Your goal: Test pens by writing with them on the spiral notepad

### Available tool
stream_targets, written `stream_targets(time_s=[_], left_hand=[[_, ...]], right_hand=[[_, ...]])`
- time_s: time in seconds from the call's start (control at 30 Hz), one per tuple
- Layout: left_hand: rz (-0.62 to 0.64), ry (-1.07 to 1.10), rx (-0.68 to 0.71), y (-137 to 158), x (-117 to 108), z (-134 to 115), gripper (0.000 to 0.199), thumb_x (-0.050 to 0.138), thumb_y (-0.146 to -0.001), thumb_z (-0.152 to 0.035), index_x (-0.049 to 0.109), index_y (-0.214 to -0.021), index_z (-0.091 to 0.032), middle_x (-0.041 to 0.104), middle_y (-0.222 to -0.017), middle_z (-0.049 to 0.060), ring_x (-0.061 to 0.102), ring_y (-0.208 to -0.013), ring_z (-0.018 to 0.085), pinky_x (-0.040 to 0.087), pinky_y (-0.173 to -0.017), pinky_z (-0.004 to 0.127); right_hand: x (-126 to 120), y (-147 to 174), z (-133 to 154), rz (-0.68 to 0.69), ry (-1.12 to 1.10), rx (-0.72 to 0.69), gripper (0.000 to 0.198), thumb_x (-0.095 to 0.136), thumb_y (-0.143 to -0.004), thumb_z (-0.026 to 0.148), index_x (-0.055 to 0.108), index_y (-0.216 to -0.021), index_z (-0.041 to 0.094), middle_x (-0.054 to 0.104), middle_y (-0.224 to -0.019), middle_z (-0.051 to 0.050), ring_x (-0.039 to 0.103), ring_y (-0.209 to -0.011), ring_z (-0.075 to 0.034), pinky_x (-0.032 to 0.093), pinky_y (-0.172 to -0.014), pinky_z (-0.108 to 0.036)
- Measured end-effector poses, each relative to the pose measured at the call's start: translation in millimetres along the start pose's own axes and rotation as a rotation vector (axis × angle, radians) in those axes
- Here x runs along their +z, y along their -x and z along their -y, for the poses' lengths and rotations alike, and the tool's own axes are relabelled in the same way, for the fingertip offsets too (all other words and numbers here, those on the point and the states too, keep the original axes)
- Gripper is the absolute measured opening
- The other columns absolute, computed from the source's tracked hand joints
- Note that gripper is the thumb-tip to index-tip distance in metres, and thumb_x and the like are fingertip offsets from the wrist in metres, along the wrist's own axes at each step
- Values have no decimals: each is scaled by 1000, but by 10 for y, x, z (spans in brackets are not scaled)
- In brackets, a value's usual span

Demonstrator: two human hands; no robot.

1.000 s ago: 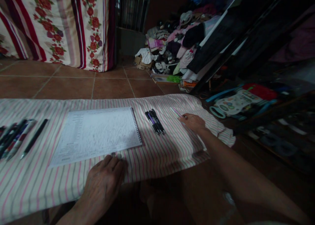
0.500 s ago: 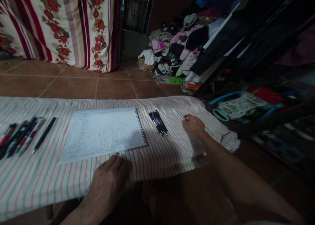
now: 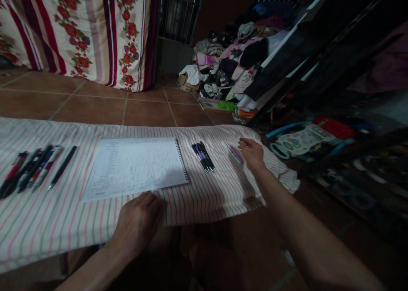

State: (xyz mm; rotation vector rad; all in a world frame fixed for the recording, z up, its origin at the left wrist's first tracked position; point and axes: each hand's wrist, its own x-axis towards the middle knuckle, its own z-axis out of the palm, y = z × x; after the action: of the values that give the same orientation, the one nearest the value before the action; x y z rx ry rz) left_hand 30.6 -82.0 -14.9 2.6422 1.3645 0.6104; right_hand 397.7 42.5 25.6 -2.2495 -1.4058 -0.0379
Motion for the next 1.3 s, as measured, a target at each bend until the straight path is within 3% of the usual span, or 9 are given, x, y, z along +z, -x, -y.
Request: stream_targets(time_s=[0.13, 0.2, 0.3, 0.37, 0.53, 0.67, 0.77, 1.0, 1.3], left_hand=[[1, 1, -110, -11, -32, 79, 23, 41, -88, -21, 60, -75, -19, 61, -75, 3, 56, -70, 16, 42, -58, 28], [-19, -23, -154, -35, -72, 165, 25, 38, -90, -22, 60, -78, -18, 62, -80, 3, 56, -75, 17, 43, -61, 28], [-58, -58, -264, -74, -169, 361, 27, 35, -91, -25, 61, -88, -19, 62, -90, 4, 56, -84, 18, 43, -65, 28], [-72, -84, -362, -88, -263, 516, 27, 36, -91, -26, 61, -91, -19, 62, -93, 5, 55, -88, 19, 43, -66, 28], [-115, -220, -577, -15, -518, 909, 26, 39, -89, -28, 64, -91, -20, 62, -96, 6, 54, -94, 21, 43, -69, 29], [-129, -266, -699, 133, -647, 1178, 26, 41, -87, -27, 65, -94, -21, 62, -100, 7, 54, -97, 22, 43, -71, 29], [-116, -282, -776, 244, -715, 1346, 29, 40, -86, -27, 66, -96, -20, 62, -103, 8, 54, -99, 24, 43, -74, 31], [-111, -286, -1001, 378, -876, 1526, 30, 40, -86, -28, 66, -98, -21, 62, -107, 9, 53, -103, 26, 43, -67, 31], [-96, -319, -898, 397, -733, 1597, 28, 40, -86, -27, 64, -100, -20, 61, -106, 9, 57, -95, 25, 43, -66, 31]], right_hand=[[102, 472, 622, 2, -750, 102, 38, 48, -77, 31, 58, -109, 13, 66, -99, -11, 63, -75, -15, 50, -63, -27], [172, 841, 984, 91, -973, 107, 34, 56, -73, 32, 61, -102, 15, 67, -90, -8, 61, -67, -12, 48, -57, -24], [272, 1427, 1471, 270, -1076, 50, 30, 57, -74, 33, 62, -98, 16, 68, -82, -6, 60, -61, -11, 46, -52, -23], [362, 1776, 1723, 395, -1073, -99, 31, 53, -79, 35, 61, -101, 15, 68, -82, -6, 60, -61, -12, 47, -52, -23], [671, 2338, 2074, 489, -938, -423, 25, 43, -87, 29, 59, -102, 18, 68, -81, -5, 63, -63, -13, 51, -60, -26], [830, 2457, 2179, 397, -713, -805, 26, 39, -89, 20, 59, -105, 18, 69, -88, -7, 65, -78, -16, 51, -72, -30], [893, 2453, 2208, 366, -629, -937, 26, 40, -88, 17, 59, -105, 17, 69, -90, -7, 65, -84, -18, 51, -74, -31], [974, 2348, 2178, 272, -606, -1039, 24, 43, -87, 16, 61, -102, 15, 69, -84, -8, 65, -77, -17, 53, -72, -29], [985, 2246, 2199, 264, -628, -999, 24, 44, -86, 16, 62, -101, 17, 69, -84, -7, 66, -77, -17, 54, -73, -30]])
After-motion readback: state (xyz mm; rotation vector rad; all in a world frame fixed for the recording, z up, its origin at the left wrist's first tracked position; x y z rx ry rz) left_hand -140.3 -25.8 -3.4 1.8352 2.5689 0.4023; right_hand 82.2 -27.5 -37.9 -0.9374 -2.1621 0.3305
